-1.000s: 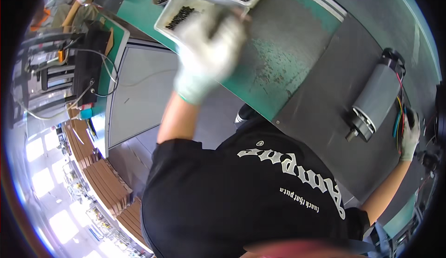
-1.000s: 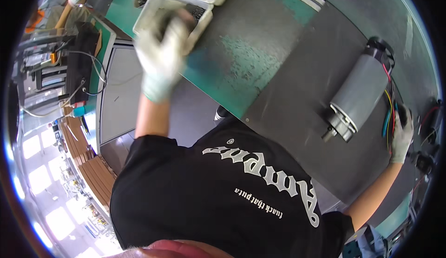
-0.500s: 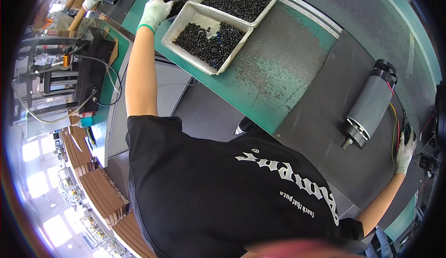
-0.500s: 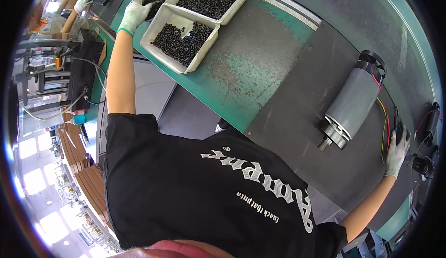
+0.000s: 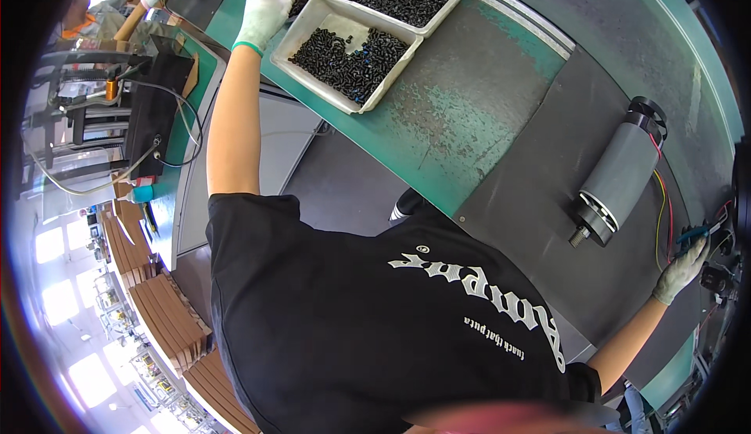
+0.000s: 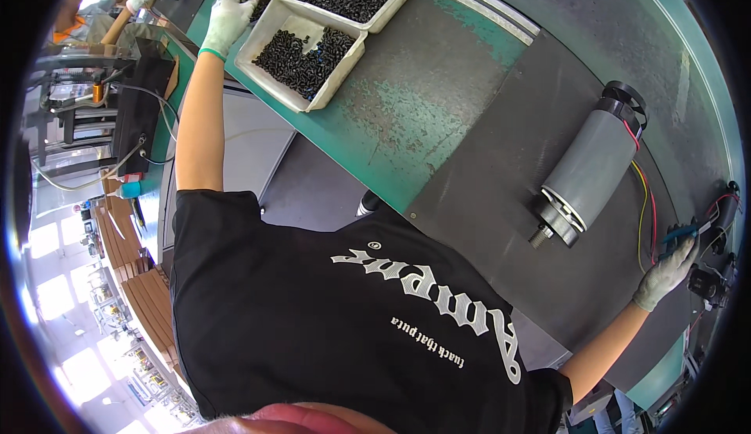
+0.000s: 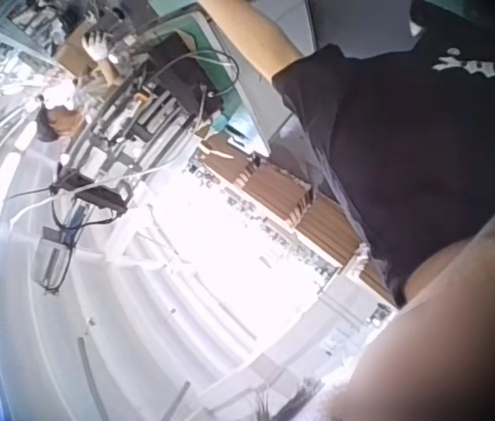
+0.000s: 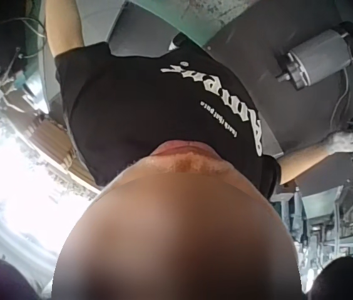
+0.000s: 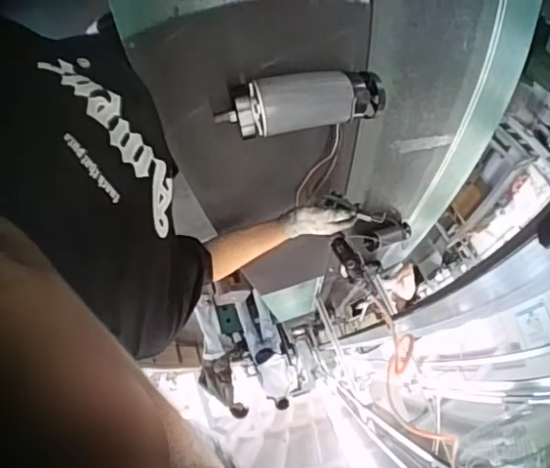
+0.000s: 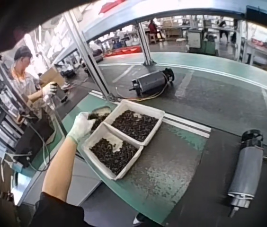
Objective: Assembling components onto electric motors using an electric screwdriver and pliers.
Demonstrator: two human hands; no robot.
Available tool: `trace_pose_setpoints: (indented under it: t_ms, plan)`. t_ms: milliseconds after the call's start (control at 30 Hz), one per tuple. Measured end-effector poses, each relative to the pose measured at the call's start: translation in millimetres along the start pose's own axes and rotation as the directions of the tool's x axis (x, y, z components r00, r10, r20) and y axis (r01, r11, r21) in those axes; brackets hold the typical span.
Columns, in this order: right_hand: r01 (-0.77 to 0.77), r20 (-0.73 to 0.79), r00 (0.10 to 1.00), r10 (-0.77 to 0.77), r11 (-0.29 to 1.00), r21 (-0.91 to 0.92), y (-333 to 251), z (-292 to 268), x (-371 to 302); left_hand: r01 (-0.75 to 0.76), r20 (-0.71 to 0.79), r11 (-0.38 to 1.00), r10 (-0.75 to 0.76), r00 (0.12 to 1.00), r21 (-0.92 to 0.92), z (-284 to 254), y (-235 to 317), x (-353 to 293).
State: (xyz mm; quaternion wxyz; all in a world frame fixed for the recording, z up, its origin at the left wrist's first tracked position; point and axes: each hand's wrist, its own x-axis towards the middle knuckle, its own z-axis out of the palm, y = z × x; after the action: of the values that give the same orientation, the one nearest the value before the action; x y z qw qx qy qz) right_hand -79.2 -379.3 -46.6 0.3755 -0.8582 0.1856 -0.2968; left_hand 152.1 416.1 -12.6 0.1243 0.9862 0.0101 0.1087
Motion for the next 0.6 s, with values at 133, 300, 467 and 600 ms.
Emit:
trace_pose_setpoints:
  t_ms: [133, 300, 467, 600]
  plan:
    - [-0.121, 0.045, 0.992, 0.115, 0.979, 0.164, -10.9, 19.1, -15.7, 0.062, -0.094, 0.986, -0.077, 0.993, -0.152, 0.8, -13.6, -1.5]
    - [0.242, 0.009, 0.97, -0.243, 0.96, -0.142, 33.9, 25.4, -21.6, 0.102, -0.072, 0.949, -0.129, 0.989, -0.297, 8.6, -19.9, 3.9]
    - [0.101, -0.061, 0.993, -0.099, 0.995, 0.026, 60.1, 19.6, -16.3, 0.257, 0.047, 0.845, -0.267, 0.963, -0.47, 9.5, -20.1, 5.5]
    - [0.471, 0.009, 0.855, -0.518, 0.769, -0.432, 43.1, 23.6, -24.7, 0.289, 0.097, 0.791, -0.282, 0.954, -0.54, 6.5, -23.1, 2.4]
